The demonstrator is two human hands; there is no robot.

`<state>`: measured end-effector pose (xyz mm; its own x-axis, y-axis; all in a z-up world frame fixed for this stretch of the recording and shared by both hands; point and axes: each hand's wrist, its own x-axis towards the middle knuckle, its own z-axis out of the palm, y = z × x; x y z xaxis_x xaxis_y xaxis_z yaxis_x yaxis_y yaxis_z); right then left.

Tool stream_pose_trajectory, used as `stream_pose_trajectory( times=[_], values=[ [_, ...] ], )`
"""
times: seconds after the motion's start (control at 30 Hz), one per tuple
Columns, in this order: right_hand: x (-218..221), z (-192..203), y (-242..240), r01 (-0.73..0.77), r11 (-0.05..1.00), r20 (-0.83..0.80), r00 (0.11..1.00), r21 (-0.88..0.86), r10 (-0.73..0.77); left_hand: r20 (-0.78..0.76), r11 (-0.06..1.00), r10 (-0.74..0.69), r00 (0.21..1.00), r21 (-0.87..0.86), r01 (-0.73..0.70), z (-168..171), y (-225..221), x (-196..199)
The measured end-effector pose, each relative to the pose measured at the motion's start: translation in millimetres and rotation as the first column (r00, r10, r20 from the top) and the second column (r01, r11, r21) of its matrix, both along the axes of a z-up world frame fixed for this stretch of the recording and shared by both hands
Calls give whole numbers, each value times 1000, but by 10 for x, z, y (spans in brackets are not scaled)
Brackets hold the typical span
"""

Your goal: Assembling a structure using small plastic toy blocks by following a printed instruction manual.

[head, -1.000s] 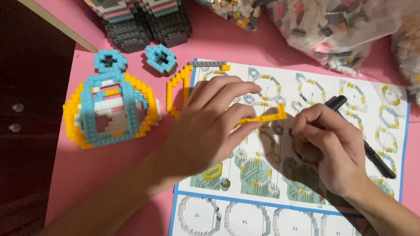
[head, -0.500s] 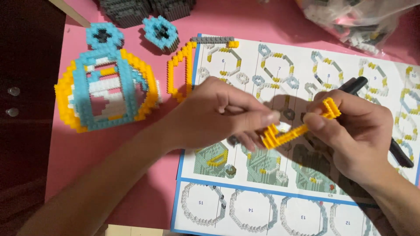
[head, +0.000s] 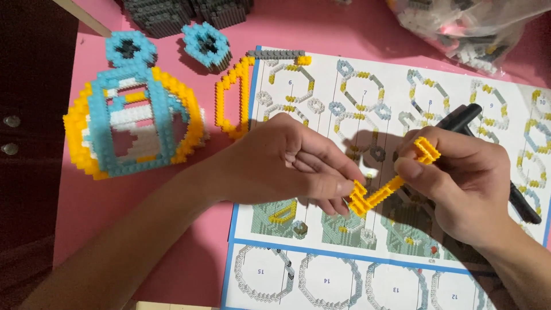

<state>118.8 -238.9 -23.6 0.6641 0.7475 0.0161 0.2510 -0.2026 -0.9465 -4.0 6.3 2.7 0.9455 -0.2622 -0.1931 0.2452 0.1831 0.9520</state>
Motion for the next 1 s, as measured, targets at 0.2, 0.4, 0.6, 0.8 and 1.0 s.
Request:
stream_pose_trajectory(
  times=[0.2,0.4,0.6,0.8,1.0],
  values=[
    [5,-28,-34,50,998,-19,999,-27,-51,-74,987,9,997,159,3,37,-10,23],
    [-12,-15,-28,52,998,-37,998,-19,-53,-107,980,-6,994,199,28,25,-20,31],
    [-2,-21,-33,48,998,9,999,-36,-47,-121,975,-5,993,219,32,28,-15,30],
    [4,-50,-56,61,997,22,998,-43,-60,-140,997,8,990,74,2,11,-33,21],
    [0,-8,-22,27,999,50,998,-40,-25,-113,997,17,993,71,-9,5,-32,18]
  ],
)
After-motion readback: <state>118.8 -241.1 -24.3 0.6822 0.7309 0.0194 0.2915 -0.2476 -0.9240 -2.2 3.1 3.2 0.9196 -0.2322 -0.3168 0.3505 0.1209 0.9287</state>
